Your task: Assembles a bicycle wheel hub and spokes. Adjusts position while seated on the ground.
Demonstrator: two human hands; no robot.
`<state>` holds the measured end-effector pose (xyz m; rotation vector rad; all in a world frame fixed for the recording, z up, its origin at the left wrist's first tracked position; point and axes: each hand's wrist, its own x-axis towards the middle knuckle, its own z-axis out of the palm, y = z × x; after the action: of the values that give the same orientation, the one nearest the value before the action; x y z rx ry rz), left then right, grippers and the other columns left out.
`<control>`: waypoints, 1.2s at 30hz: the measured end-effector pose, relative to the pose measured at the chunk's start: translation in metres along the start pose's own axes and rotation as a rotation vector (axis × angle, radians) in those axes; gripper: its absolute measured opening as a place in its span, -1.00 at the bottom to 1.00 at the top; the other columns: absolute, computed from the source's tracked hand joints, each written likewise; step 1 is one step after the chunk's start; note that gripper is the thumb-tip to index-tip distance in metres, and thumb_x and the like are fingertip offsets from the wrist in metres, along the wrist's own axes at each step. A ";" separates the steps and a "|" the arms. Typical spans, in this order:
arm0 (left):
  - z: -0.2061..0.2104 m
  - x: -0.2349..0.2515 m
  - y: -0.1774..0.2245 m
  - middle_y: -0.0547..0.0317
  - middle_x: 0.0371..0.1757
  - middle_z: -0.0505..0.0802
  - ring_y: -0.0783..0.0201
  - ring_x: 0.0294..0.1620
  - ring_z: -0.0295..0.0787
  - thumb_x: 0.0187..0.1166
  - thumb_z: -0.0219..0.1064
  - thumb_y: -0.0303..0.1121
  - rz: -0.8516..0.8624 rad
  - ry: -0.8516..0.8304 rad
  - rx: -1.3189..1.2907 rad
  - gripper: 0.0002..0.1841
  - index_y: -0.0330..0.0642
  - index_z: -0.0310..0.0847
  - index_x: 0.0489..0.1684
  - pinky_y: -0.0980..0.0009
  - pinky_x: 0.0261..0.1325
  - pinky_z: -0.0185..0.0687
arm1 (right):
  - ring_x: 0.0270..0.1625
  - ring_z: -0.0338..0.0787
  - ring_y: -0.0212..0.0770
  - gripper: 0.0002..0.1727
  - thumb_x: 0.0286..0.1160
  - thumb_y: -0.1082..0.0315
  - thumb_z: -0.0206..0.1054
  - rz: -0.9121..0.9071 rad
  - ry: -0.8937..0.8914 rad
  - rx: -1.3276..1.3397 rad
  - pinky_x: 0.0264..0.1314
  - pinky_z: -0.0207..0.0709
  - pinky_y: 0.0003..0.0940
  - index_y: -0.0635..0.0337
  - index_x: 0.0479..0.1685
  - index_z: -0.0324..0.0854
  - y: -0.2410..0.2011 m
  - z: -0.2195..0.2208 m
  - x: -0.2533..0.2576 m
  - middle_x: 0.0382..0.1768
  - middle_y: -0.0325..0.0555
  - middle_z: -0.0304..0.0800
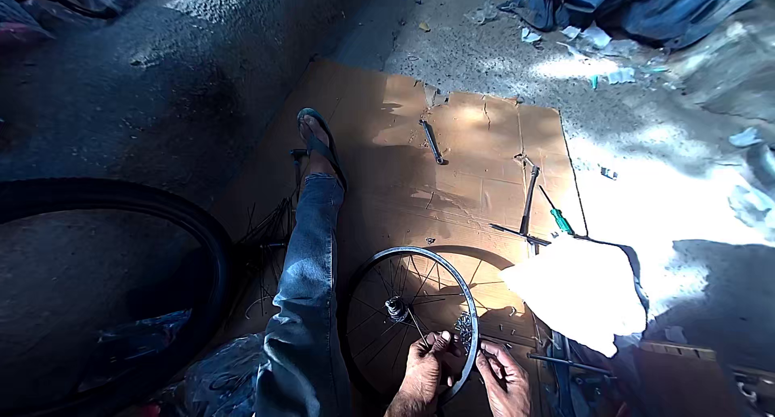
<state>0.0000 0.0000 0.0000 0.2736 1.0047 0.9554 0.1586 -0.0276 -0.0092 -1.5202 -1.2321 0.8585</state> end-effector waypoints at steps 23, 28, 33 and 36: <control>-0.001 -0.001 0.000 -0.08 -0.26 0.89 0.40 -0.75 0.52 0.83 0.15 -0.34 -0.018 0.017 -0.014 -0.71 -0.39 0.73 -0.08 0.52 -0.67 0.46 | 0.10 0.85 -0.35 -0.82 0.36 0.44 0.46 -0.208 -0.049 -0.261 0.09 0.77 -0.54 0.32 -0.15 0.89 -0.004 -0.008 -0.004 0.23 0.21 0.77; -0.002 -0.002 0.002 -0.08 -0.24 0.90 0.41 -0.72 0.55 0.83 0.14 -0.34 -0.043 0.021 0.008 -0.71 -0.38 0.72 -0.08 0.54 -0.65 0.45 | -0.04 0.82 -0.42 -0.88 0.27 0.47 0.49 -0.189 -0.064 -0.229 -0.04 0.76 -0.60 0.26 -0.27 0.89 -0.001 -0.011 0.005 0.11 0.06 0.79; -0.002 -0.004 0.006 -0.07 -0.25 0.90 0.41 -0.70 0.57 0.83 0.15 -0.34 -0.047 0.024 0.020 -0.72 -0.38 0.72 -0.10 0.55 -0.63 0.45 | -0.03 0.83 -0.34 -0.87 0.28 0.48 0.48 -0.107 -0.143 -0.090 -0.08 0.81 -0.52 0.23 -0.22 0.85 -0.004 -0.013 0.016 0.08 -0.01 0.77; -0.002 -0.005 0.007 -0.07 -0.25 0.89 0.41 -0.69 0.56 0.84 0.13 -0.33 -0.055 0.030 0.031 -0.70 -0.39 0.71 -0.04 0.54 -0.63 0.45 | -0.05 0.79 -0.40 -0.87 0.40 0.37 0.41 -0.188 -0.149 -0.254 -0.07 0.73 -0.57 0.21 -0.22 0.83 -0.003 -0.012 0.014 0.03 -0.04 0.76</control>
<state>-0.0062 0.0000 0.0064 0.2567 1.0497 0.8971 0.1724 -0.0169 -0.0022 -1.5279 -1.6161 0.7213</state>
